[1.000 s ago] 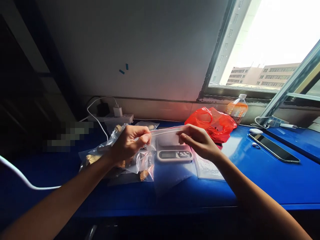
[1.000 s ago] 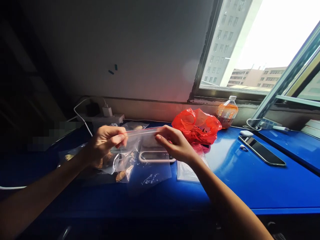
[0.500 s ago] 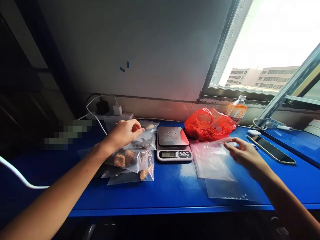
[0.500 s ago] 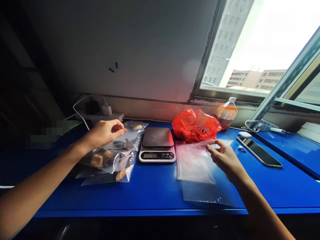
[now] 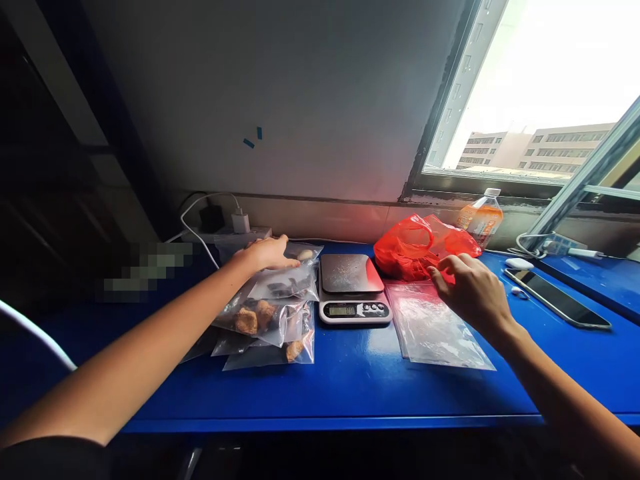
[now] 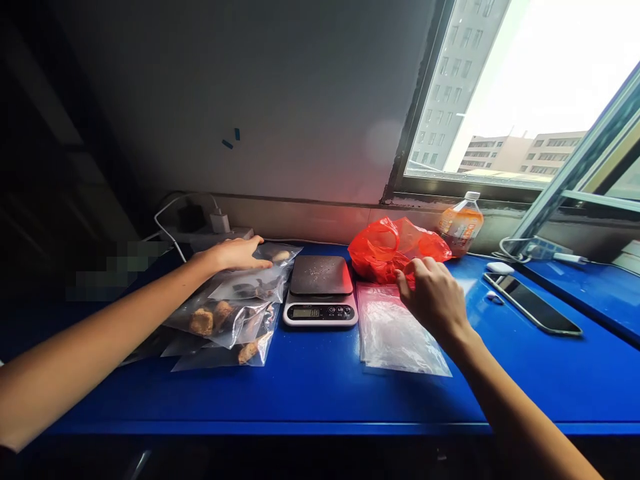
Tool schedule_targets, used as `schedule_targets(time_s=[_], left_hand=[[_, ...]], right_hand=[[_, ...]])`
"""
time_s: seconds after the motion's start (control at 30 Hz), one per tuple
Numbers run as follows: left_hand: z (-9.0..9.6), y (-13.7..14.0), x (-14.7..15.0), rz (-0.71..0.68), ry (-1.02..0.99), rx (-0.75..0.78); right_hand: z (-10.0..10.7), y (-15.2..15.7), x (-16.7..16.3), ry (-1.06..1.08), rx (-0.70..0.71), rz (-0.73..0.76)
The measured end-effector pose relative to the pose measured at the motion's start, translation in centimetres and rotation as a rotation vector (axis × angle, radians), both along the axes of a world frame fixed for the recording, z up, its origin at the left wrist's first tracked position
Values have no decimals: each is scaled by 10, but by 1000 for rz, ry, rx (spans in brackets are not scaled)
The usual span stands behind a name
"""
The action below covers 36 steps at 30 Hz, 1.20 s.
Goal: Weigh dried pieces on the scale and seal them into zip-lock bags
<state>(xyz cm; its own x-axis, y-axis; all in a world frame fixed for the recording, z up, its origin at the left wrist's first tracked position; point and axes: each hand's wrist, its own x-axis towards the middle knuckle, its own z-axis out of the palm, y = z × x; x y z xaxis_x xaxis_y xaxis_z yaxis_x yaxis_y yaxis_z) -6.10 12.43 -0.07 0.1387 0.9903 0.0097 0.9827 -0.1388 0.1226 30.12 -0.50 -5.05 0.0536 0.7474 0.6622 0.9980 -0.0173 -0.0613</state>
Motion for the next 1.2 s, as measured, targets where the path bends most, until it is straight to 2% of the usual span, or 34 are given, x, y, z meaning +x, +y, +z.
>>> schedule_targets(time_s=[0.17, 0.3, 0.37, 0.43, 0.47, 0.53, 0.6, 0.7, 0.83, 1.0, 1.1, 1.2], left_hand=[[-10, 9, -2, -46, -116, 143], [4, -7, -5, -84, -254, 332], [12, -26, -3, -172, -373, 468], [14, -52, 2, -404, -656, 615], [13, -64, 5, -498, -753, 643], [7, -86, 10, -626, -776, 631], [-1, -101, 13, -754, -685, 594], [-6, -108, 14, -869, -543, 533], [-3, -105, 10, -746, -413, 422], [7, -98, 3, -573, -327, 173], [15, -96, -2, -512, -377, -24], [21, -96, -4, -494, -540, -249]], right_hand=[[29, 5, -48, 154, -34, 296], [44, 26, -87, 418, -102, 484], [44, 33, -100, 656, -167, 581], [41, 36, -109, 923, -253, 662], [38, 34, -111, 1066, -298, 705], [33, 29, -111, 1320, -370, 783], [28, 23, -109, 1471, -404, 846], [24, 17, -107, 1502, -425, 839], [19, 16, -112, 1489, -437, 805], [16, 15, -119, 1434, -261, 822], [18, 14, -118, 1387, -228, 795], [18, 14, -116, 1341, -233, 788]])
